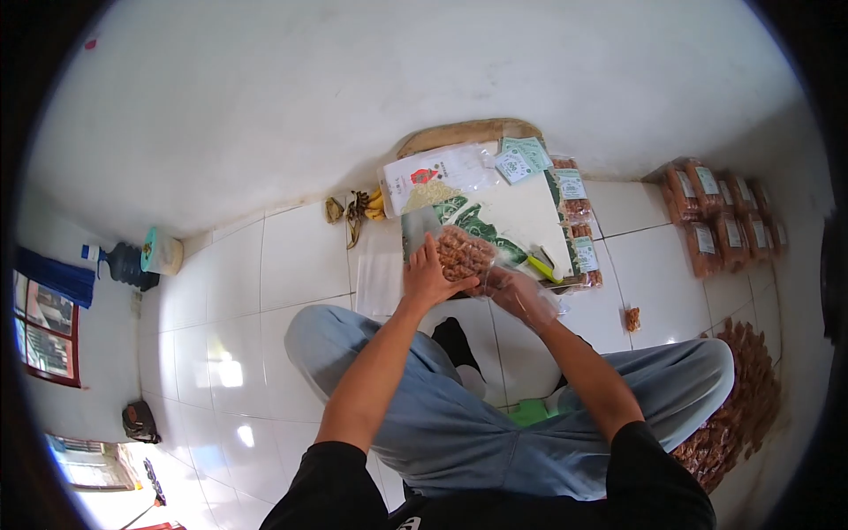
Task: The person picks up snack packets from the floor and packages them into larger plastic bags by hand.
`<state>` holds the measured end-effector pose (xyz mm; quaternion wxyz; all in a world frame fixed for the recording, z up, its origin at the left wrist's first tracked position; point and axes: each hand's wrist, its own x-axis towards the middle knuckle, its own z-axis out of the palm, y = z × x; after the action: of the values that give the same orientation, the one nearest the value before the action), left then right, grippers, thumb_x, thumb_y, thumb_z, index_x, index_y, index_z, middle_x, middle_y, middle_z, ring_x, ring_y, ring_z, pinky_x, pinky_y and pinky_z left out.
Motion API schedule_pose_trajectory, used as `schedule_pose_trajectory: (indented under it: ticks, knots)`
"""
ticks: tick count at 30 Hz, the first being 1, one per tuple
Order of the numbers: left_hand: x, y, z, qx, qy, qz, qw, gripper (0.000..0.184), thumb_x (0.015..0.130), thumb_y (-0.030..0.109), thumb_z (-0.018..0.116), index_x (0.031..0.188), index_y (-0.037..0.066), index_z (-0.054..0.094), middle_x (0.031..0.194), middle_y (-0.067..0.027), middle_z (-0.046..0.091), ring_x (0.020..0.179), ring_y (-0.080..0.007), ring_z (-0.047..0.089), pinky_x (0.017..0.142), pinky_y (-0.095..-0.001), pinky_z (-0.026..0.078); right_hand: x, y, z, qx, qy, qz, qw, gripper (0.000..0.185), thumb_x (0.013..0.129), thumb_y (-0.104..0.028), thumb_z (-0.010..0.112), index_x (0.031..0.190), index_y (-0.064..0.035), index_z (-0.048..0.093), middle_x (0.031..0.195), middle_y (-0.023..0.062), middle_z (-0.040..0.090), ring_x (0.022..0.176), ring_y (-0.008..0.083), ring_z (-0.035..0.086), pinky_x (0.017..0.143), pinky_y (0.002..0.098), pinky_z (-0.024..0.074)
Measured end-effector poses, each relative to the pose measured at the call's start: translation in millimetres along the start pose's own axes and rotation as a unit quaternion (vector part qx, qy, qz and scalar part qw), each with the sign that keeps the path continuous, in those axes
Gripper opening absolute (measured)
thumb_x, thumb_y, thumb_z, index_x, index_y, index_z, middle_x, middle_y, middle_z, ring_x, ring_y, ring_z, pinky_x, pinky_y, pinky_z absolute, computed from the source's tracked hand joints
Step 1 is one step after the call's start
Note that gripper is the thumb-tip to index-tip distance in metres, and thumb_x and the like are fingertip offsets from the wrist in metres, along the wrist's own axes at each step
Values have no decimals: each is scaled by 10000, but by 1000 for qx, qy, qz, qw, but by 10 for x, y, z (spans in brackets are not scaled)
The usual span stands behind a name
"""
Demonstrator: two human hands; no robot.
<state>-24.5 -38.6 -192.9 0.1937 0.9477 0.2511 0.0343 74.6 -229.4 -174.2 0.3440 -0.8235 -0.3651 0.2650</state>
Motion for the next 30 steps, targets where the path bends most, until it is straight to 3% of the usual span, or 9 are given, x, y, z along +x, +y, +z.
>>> schedule_pose_trajectory:
  ticks: [7,10,12,14,16,19,24,26,30]
  knots:
    - [168,233,-418,131,-178,-63,973,1485,555,952,539,1517,-68,51,1537,-228,274,1404,-338,326,1111,-528,285,-71,460,-72,23,19,-99,995,291,895,-170,662,1173,-86,655,994,135,710,896,281,675,803,351,519]
    - [461,115,-412,173,-253,-65,950,1398,630,923,517,1535,-21,23,1597,-197,169,1462,-335,228,1149,-566,219,-213,825,-202,-65,31,-148,986,390,890,-126,646,1275,-89,596,1117,121,684,935,287,679,839,358,538]
    - [634,-2,-385,172,-241,-1,955,1307,685,905,479,1553,40,24,1607,-178,152,1469,-325,214,1154,-575,202,-421,960,-426,-58,22,-293,954,567,839,-93,653,1379,-115,483,1340,147,555,1130,351,593,933,422,510]
    - [650,91,-486,248,-246,70,934,1225,730,854,502,1567,118,-7,1627,-137,91,1483,-301,178,1168,-520,207,-685,985,-592,-86,-9,-211,974,688,814,-21,609,1456,-125,384,1393,136,515,1186,345,565,959,419,510]
    - [628,136,-519,303,-212,299,880,1296,664,793,648,1565,106,17,1626,-155,75,1488,-308,155,1170,-510,212,-945,916,-783,-285,-60,-169,942,678,815,25,553,1456,-125,391,1389,121,523,1227,314,540,949,399,523]
    - [492,221,-394,270,-141,417,856,1398,561,757,748,1563,99,28,1620,-174,80,1489,-315,140,1179,-499,191,-1263,1041,-883,-297,-36,-191,935,562,843,-42,563,1394,-96,468,1355,125,553,1224,306,536,998,398,484]
    - [203,307,-159,285,-102,374,877,1463,485,789,738,1552,50,63,1607,-205,100,1486,-353,121,1184,-510,157,-1563,1014,-595,-175,42,-167,969,506,853,-225,674,1307,-45,544,1259,151,610,1175,325,556,1010,431,441]
    - [181,311,-114,288,-128,336,888,1472,495,746,785,1562,111,-7,1623,-166,49,1498,-331,71,1201,-496,115,-1498,918,-303,-59,129,-76,987,521,800,-339,757,1224,-68,621,1215,160,628,1147,328,568,964,441,457]
    - [258,232,-29,302,-105,358,877,1412,523,722,781,1562,101,55,1614,-181,71,1486,-365,96,1174,-547,152,-1349,705,42,-37,232,-42,971,382,790,-345,769,1074,-95,712,1091,149,656,1065,319,595,894,419,482]
